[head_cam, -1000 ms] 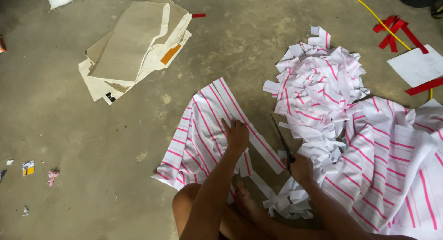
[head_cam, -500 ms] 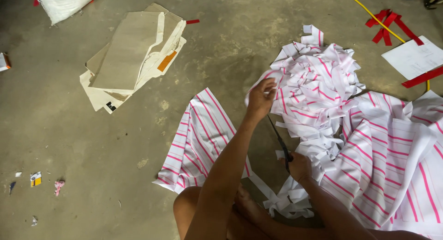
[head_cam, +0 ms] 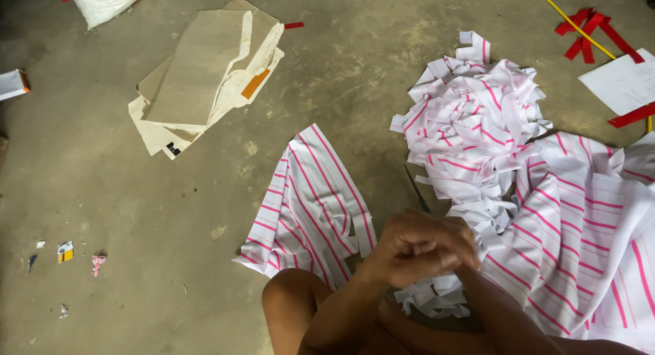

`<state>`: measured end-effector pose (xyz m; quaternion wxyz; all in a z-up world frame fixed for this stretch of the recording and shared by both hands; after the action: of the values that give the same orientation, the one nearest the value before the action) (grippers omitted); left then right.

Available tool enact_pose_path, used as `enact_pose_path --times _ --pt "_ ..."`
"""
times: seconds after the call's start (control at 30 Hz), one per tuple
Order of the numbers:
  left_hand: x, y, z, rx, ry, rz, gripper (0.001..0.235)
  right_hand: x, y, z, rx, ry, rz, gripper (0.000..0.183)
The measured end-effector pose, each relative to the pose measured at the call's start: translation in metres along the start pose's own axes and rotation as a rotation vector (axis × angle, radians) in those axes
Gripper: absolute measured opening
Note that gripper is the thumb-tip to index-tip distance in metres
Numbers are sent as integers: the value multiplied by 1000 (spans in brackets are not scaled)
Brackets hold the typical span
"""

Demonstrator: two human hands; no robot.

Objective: Cutting a piece of striped fabric into thin strips using scissors

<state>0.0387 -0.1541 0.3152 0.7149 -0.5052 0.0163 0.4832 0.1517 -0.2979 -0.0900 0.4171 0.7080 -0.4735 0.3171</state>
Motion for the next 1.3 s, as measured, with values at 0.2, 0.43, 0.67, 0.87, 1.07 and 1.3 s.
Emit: enact_pose_path --times 0.2,0.43,0.67,0.87,1.07,1.3 --pt "68 39 -17 -4 -79 206 19 -18 -12 14 -8 7 -11 41" --pt "-2 24 35 182 -214 13 22 20 12 -21 -30 -10 8 39" --pt "15 38 23 230 -409 37 16 18 12 -18 -10 -95 0 41" --pt "21 24 18 277 -571 59 11 -4 -4 3 -33 -90 -33 42" --pt "40 35 -2 314 -726 72 8 11 9 -12 -32 -100 -15 40" --pt "194 136 -87 784 -1435 29 8 8 8 -9 5 -68 15 38"
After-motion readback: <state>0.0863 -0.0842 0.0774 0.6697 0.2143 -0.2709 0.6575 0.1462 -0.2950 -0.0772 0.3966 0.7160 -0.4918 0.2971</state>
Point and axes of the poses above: each hand's wrist, its own y-axis away from the middle knuckle, its own x-axis out of the back of the hand, z = x × y, the point moved 7 cm from there along -y, towards the middle knuckle, and after that the axes turned 5 degrees about y, right-handed, at the moved point
